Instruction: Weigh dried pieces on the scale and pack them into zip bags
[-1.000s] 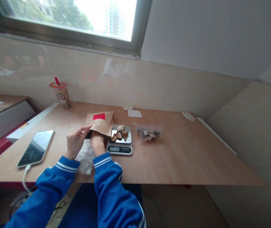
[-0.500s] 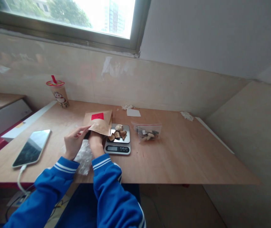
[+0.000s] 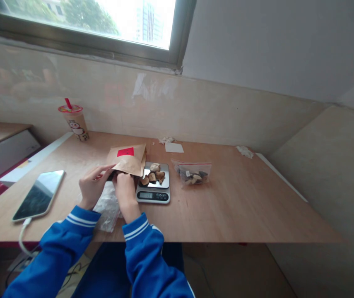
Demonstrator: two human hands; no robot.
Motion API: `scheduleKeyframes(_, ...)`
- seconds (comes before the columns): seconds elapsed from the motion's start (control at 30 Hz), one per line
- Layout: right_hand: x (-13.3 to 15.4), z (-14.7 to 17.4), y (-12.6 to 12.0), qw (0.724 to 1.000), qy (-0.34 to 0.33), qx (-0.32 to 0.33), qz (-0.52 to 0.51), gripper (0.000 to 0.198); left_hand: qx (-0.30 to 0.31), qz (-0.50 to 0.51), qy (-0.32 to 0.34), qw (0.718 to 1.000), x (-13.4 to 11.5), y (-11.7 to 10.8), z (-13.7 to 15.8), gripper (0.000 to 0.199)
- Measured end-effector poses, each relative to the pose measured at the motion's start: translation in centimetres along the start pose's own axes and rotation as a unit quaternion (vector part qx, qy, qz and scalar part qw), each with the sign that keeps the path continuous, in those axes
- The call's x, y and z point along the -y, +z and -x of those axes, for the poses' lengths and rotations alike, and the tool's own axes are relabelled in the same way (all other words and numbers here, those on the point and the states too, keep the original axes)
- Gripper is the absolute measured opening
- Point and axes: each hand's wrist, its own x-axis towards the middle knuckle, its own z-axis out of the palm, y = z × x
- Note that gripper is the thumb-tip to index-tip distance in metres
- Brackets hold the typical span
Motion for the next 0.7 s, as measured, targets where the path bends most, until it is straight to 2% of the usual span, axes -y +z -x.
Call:
scheduleKeyframes(0.07,0.7,0.6,-0.8,1.0,0.009,0.0,0.023,0.019,0.005,0.002,0.012,1.0,0.1,-0.1,-0.1,0.025)
scheduleKeyframes(0.17,1.3,1.7,-1.7,0.999,-0.006,-0.049,0.013,0.02,0.015,0.006,0.037,0.999,0.2,-0.1,-0.2,0.024)
scheduleKeyframes(0.3,1.7,3.6,-3.4,0.99,-0.04,-0.1,-0.089,0.014,0.011,-0.01,0.062,0.998,0.4,0.2,-0.1,0.023)
scheduleKeyframes(0.4,1.4,5.4,-5.4,0.978,-0.031,-0.131,-0.158,0.012,-0.014,-0.023,0.067,0.997,0.7,0.9,0.0,0.021)
scheduleKeyframes(0.57,-2.4,6.3,-8.7,0.971,0.01,-0.197,-0.136,0.015,-0.074,-0.042,0.084,0.993,1.7,2.1,0.2,0.016)
scheduleKeyframes(0.7,-7.5,3.1,-10.3,0.956,0.05,-0.266,-0.113,0.02,-0.095,-0.017,0.151,0.984,2.5,2.3,0.6,0.014)
